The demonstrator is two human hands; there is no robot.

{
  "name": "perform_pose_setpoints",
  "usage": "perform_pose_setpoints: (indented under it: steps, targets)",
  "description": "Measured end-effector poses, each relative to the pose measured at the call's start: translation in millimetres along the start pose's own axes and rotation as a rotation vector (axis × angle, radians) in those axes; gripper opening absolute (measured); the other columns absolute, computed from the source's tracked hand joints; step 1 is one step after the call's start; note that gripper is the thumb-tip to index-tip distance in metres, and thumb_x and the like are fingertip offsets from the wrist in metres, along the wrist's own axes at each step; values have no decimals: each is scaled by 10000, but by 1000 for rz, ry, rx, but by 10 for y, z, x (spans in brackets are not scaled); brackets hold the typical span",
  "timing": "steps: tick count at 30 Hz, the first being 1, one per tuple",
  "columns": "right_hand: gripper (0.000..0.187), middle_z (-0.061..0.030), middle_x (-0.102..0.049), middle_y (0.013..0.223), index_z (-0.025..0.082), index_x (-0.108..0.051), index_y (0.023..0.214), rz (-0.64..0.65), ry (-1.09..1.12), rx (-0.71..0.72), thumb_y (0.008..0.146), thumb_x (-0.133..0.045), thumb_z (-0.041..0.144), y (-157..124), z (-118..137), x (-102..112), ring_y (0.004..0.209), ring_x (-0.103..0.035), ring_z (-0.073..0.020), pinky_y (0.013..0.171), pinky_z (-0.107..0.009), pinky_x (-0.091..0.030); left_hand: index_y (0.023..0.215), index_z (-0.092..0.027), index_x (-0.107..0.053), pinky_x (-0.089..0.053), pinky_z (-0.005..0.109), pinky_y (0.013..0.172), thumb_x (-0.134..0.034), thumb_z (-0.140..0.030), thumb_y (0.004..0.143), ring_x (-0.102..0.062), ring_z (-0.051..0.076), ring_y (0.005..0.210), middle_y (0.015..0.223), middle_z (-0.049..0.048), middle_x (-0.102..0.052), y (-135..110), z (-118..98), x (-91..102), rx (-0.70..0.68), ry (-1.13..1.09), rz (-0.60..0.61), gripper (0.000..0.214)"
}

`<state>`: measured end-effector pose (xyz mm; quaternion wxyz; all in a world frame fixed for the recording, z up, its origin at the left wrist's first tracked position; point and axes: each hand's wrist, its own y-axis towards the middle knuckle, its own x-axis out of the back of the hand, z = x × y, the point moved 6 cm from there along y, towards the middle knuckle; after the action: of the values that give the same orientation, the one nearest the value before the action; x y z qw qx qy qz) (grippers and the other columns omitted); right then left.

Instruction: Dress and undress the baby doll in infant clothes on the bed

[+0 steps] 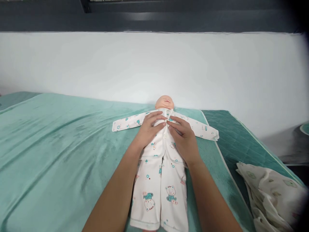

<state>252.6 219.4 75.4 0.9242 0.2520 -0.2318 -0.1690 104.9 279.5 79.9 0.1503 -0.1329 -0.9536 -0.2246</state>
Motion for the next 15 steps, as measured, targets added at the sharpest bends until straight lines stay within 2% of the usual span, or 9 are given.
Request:
perform_pose_setpoints:
  steps: [4, 11, 15]
  targets:
    - [281, -8, -633, 1320, 331, -734, 1122, 2, -72, 54, 930, -547, 248, -17, 42, -13, 1284, -512, -237, 1110, -496, -404, 1053, -313, -734, -365, 375, 1152, -646, -290, 886, -430, 212, 1384, 1414, 6, -558, 8, 6, -6, -5, -8, 4, 190]
    - [195, -42, -647, 1263, 274, -703, 1007, -65, -5, 19, 912, -540, 226, -10, 29, 6, 1239, -556, -226, 1103, -469, -414, 1051, -338, -742, -356, 381, 1162, -642, -280, 885, -424, 212, 1388, 1412, -11, -560, -3, 1, -4, -6, 13, 0, 202]
    - [331, -40, -566, 1392, 302, -623, 1220, -35, -11, 31, 912, -527, 232, -6, 31, -8, 1325, -489, -224, 1141, -487, -375, 1029, -335, -747, -350, 405, 1168, -631, -228, 876, -424, 219, 1383, 1403, -14, -568, -12, -41, -11, 3, 74, -13, 219]
